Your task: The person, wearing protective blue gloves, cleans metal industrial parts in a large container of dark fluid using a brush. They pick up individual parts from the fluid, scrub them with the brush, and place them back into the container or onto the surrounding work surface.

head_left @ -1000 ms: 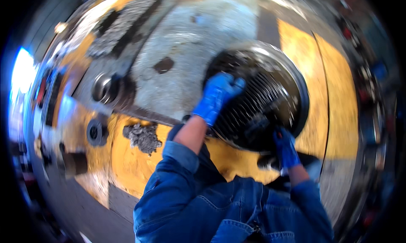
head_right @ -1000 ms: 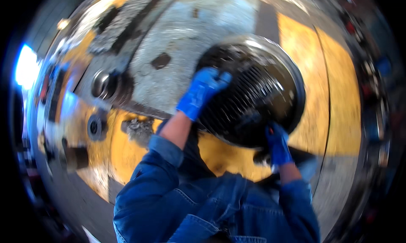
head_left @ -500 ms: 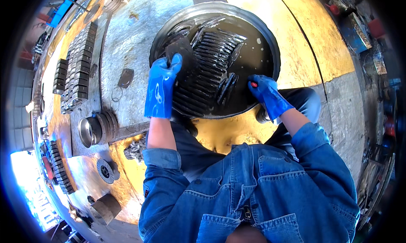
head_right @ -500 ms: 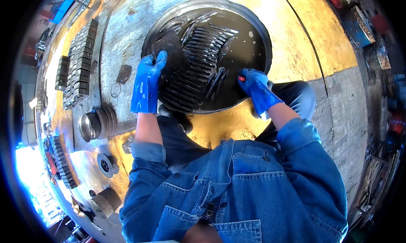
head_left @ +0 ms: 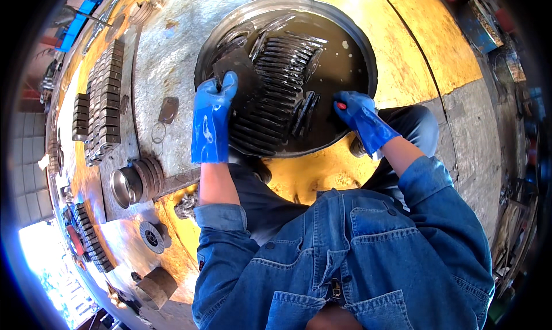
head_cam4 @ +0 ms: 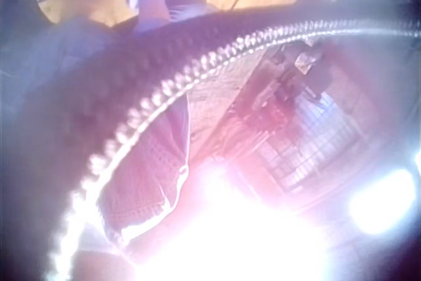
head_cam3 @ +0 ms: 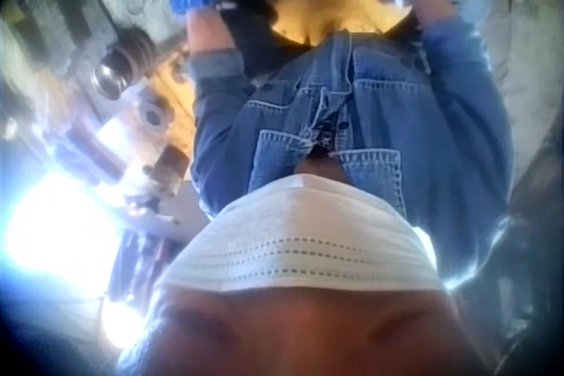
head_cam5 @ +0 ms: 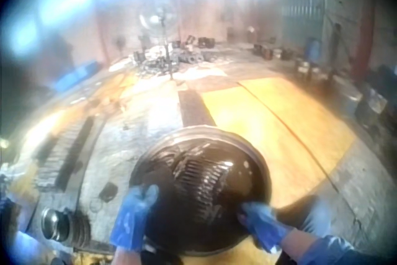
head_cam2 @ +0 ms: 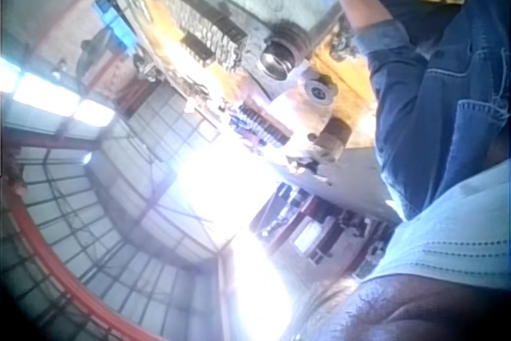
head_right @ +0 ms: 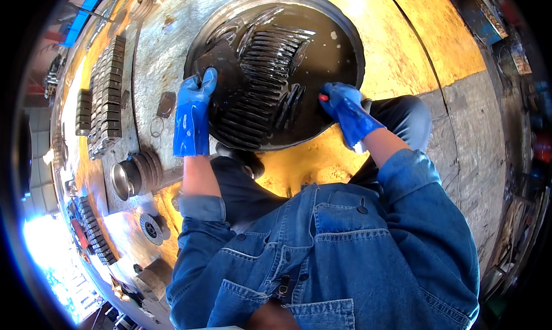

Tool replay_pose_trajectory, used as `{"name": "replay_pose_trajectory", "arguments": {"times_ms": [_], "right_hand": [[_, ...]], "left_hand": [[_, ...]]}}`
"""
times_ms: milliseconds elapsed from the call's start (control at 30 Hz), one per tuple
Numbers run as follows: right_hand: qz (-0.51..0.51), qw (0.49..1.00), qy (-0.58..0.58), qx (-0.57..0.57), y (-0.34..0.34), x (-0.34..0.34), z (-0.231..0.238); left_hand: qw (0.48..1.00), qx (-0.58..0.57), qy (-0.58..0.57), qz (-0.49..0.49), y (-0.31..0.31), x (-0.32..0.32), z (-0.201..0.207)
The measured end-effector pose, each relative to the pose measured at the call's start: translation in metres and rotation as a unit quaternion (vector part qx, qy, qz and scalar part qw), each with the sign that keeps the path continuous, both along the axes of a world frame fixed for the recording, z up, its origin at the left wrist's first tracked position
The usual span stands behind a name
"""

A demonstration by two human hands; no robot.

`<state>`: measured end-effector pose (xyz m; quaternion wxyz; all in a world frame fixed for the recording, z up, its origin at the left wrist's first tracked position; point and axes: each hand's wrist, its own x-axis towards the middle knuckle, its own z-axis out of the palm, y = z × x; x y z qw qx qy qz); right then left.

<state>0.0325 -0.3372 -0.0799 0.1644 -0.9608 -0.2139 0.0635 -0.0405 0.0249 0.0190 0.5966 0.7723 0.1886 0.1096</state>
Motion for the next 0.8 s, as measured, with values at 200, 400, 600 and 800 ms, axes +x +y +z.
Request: {"name": "replay_pose_trajectory", "arguments": {"times_ms": [200,400,600,800], "right_hand": [[0.003,1.000,-0.004,0.014,-0.0004,0.0013,-0.0028],[0.004,1.000,0.002,0.012,-0.0007,0.0013,-0.0026],[0.000,1.000,0.007,-0.002,-0.0006,0.0017,-0.0014],[0.000,1.000,0.000,0.004,-0.0011,0.0016,-0.0054]], "left_hand": [[1.000,0.008,0.006,0.003,0.0028,-0.0001,-0.0025],[1.000,0.022,0.001,0.005,0.0048,0.0011,-0.0067],[1.000,0.013,0.005,0.009,0.0043,0.0011,-0.0054],[0.999,0.010,0.036,0.018,0.0010,-0.0006,0.0020]]}}
